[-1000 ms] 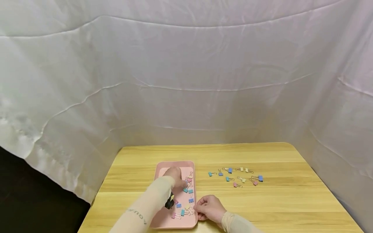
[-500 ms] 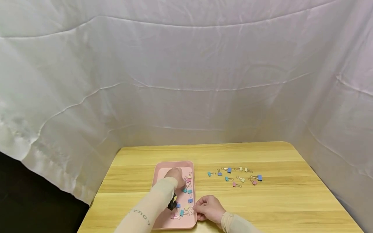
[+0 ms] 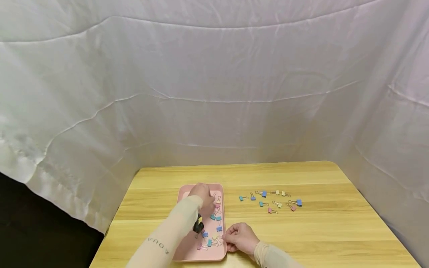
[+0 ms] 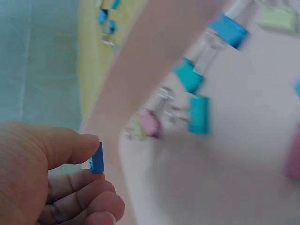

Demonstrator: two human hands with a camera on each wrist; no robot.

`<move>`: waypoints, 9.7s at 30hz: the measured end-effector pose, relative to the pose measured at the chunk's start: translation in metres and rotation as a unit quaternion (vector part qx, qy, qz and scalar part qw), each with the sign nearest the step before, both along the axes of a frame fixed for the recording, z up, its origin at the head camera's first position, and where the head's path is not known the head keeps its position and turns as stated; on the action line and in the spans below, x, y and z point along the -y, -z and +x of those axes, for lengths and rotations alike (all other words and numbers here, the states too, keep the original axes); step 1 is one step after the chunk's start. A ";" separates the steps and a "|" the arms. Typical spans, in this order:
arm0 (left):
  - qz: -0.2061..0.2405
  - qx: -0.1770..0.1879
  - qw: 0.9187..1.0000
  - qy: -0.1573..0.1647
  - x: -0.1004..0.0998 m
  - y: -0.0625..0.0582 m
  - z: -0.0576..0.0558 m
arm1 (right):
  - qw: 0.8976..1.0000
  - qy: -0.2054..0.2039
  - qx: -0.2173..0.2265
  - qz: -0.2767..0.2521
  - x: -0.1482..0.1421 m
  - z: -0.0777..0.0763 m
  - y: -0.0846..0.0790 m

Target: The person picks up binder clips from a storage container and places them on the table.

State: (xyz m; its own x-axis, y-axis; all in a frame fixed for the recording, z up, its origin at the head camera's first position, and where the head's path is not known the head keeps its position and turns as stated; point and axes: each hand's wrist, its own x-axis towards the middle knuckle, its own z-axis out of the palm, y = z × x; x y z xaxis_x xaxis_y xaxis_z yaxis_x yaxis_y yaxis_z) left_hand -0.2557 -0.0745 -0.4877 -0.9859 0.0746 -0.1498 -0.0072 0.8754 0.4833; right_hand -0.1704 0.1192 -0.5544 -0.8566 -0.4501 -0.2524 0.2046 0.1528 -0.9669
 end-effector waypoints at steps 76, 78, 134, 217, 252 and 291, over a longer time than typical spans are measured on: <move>-0.077 0.027 0.995 0.054 0.013 0.024 0.023 | 1.000 0.003 0.022 -0.010 -0.002 0.009 0.000; -0.077 0.032 0.995 0.056 0.010 0.029 0.023 | 1.000 0.004 0.023 -0.009 -0.002 0.009 -0.001; -0.052 -0.039 0.998 -0.017 0.129 -0.003 0.053 | 1.000 0.004 0.004 0.021 -0.030 0.011 0.001; -0.044 -0.059 0.996 -0.051 0.057 -0.044 0.016 | 1.000 0.015 0.006 0.001 -0.032 0.014 -0.002; -0.050 -0.046 0.992 -0.111 0.138 0.002 0.032 | 1.000 0.015 0.016 0.005 -0.036 0.012 -0.001; -0.034 -0.017 0.986 0.162 -0.030 0.038 0.003 | 1.000 0.016 0.023 0.004 -0.033 0.013 0.003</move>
State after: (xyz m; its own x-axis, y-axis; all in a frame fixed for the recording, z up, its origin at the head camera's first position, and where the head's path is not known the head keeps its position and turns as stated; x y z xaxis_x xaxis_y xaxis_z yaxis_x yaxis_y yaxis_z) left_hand -0.2530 -0.0441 -0.5257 -0.9167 0.3772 -0.1321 0.2934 0.8596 0.4183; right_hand -0.1575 0.1527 -0.5572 -0.8576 -0.4205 -0.2960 0.2540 0.1541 -0.9548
